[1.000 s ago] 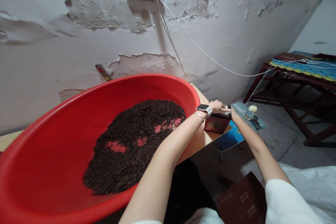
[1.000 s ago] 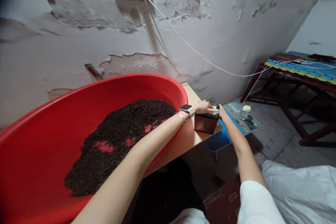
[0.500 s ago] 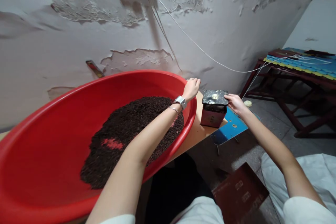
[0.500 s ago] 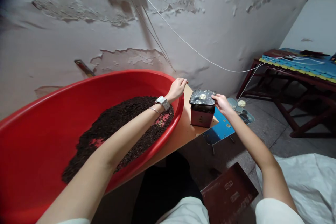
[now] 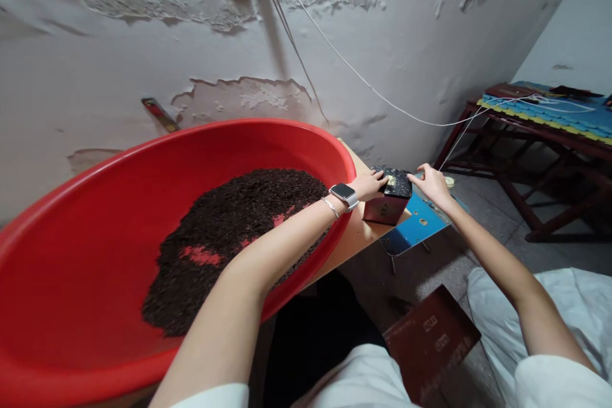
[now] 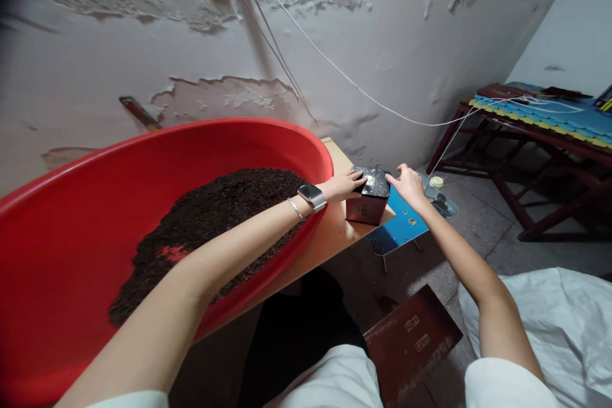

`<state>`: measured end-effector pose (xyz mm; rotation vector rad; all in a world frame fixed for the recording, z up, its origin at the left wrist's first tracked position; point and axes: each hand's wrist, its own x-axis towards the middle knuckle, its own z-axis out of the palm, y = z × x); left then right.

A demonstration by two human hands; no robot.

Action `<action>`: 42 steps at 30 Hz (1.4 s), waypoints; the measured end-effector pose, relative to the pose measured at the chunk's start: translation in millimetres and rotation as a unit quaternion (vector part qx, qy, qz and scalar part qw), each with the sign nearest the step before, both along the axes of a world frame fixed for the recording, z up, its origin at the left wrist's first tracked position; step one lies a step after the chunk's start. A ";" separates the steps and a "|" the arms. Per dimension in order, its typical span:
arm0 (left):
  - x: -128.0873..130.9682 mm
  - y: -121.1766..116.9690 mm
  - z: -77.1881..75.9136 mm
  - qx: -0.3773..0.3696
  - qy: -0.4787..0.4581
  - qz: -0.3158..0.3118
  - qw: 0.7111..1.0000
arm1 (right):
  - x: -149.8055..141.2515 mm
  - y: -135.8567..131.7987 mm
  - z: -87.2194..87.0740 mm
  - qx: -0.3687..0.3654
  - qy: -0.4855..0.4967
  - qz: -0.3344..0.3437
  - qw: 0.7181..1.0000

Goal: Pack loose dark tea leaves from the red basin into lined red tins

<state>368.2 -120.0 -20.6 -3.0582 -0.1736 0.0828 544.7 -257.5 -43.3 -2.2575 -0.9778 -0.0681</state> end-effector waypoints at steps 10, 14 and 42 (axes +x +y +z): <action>11.9 8.2 3.1 0.010 0.022 0.013 1.000 | 3.9 25.0 -40.3 0.116 0.314 0.038 0.941; 10.9 9.7 2.1 -0.010 0.020 0.021 1.000 | 1.3 31.3 -49.0 0.151 0.269 0.015 0.951; -275.2 -65.1 25.5 0.029 -0.192 0.196 0.961 | -15.3 -7.1 -74.8 0.200 0.099 0.155 0.962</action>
